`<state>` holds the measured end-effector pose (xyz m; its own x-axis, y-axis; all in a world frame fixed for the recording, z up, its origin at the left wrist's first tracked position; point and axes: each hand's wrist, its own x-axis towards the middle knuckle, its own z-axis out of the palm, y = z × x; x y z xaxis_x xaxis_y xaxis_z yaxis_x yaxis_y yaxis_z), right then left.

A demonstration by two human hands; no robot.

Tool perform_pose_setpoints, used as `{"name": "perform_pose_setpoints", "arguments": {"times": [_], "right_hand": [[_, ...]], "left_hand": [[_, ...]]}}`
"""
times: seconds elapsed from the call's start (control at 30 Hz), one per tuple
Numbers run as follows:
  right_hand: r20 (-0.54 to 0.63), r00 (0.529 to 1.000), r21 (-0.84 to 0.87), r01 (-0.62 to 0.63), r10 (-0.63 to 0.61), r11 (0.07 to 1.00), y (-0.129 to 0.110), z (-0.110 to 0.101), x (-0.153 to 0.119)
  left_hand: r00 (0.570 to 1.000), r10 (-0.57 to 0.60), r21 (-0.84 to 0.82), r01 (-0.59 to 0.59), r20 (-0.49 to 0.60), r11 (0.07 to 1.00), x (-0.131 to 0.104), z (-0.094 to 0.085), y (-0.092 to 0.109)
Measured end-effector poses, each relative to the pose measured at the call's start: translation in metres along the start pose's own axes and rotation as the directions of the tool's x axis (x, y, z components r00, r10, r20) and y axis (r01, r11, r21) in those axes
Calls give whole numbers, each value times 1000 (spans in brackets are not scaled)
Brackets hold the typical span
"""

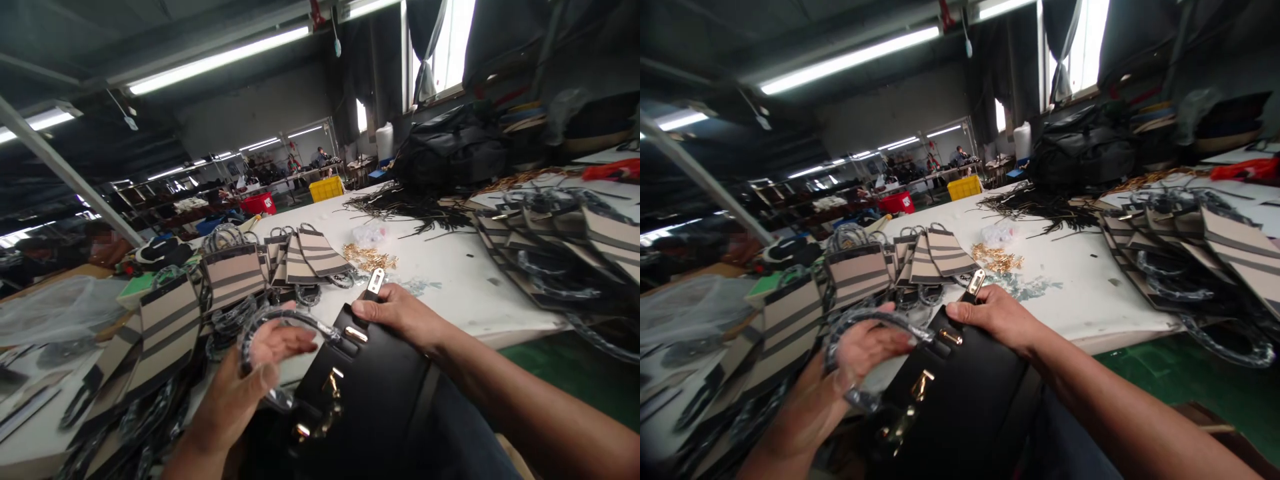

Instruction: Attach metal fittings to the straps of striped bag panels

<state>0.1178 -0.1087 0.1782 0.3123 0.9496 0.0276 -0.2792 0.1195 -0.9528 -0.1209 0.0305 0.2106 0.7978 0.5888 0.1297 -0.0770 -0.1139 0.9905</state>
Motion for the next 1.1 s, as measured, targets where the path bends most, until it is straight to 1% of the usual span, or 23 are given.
{"name": "perform_pose_setpoints", "arguments": {"times": [0.07, 0.1, 0.13, 0.2, 0.23, 0.3, 0.37, 0.4, 0.43, 0.47, 0.5, 0.53, 0.6, 0.63, 0.67, 0.7, 0.73, 0.77, 0.83, 0.9, 0.97, 1.03, 1.1], "right_hand": [[29, 1000, -33, 4, -3, 999, 9, 4, 4], [33, 999, -71, 3, -1, 997, 16, 5, 8], [28, 1000, -136, 12, -8, 991, 23, 5, 11], [-24, 997, -339, 57, -70, 939, 37, 1, 19], [-71, 989, -454, 85, -131, 887, 43, -3, 22], [-182, 941, -651, 103, -287, 752, 51, -13, 24], [-255, 881, -773, 62, -399, 631, 52, -24, 18], [-259, 873, -809, 37, -412, 587, 52, -29, 12], [-240, 891, -825, 21, -385, 564, 51, -31, 4], [-201, 928, -820, 15, -313, 572, 50, -32, -5], [-143, 969, -789, 10, -200, 614, 51, -30, -14], [-63, 996, -735, 0, -69, 678, 53, -26, -23], [94, 987, -591, -51, 132, 805, 63, -13, -37], [140, 977, -541, -58, 158, 839, 70, -5, -40], [147, 981, -522, -32, 126, 852, 78, 2, -40], [118, 992, -540, 28, 42, 841, 85, 8, -37], [65, 995, -591, 96, -72, 801, 91, 11, -32], [8, 983, -660, 144, -185, 737, 96, 13, -27], [-51, 943, -786, 166, -329, 596, 101, 11, -15], [-39, 946, -859, 133, -322, 495, 100, 5, -6], [7, 968, -912, 109, -253, 394, 97, 0, -2], [37, 982, -960, 87, -185, 265, 95, -5, 0], [69, 989, -985, 88, -129, 150, 98, -10, 1]], "left_hand": [[966, -130, -164, 168, 222, 972, -5, 3, -6], [948, -161, -215, 224, 274, 951, -8, 5, -13], [942, -181, -249, 254, 283, 935, -10, 7, -21], [947, -229, -279, 288, 224, 916, -16, 10, -42], [948, -261, -289, 306, 183, 907, -18, 10, -52], [938, -328, -335, 345, 109, 877, -21, 8, -72], [918, -395, -409, 379, 49, 830, -22, 5, -86], [906, -422, -446, 387, 23, 807, -22, 3, -90], [894, -448, -474, 393, -2, 788, -21, 3, -93], [882, -470, -492, 398, -25, 774, -19, 3, -95], [874, -485, -502, 402, -41, 766, -17, 3, -97], [868, -494, -507, 405, -47, 761, -15, 4, -98], [861, -506, -510, 418, -41, 752, -10, 7, -100], [861, -507, -512, 422, -32, 748, -9, 9, -101], [863, -505, -517, 423, -21, 744, -7, 10, -102], [866, -501, -523, 423, -10, 741, -7, 11, -103], [868, -496, -529, 421, 0, 737, -8, 12, -104], [872, -490, -534, 416, 4, 736, -9, 12, -105], [879, -477, -532, 405, 4, 743, -13, 10, -106], [901, -432, -506, 389, 35, 770, -18, 9, -110], [927, -352, -471, 370, 130, 801, -23, 11, -116], [932, -274, -443, 355, 237, 824, -25, 15, -125], [925, -238, -416, 350, 297, 840, -26, 20, -131]]}}
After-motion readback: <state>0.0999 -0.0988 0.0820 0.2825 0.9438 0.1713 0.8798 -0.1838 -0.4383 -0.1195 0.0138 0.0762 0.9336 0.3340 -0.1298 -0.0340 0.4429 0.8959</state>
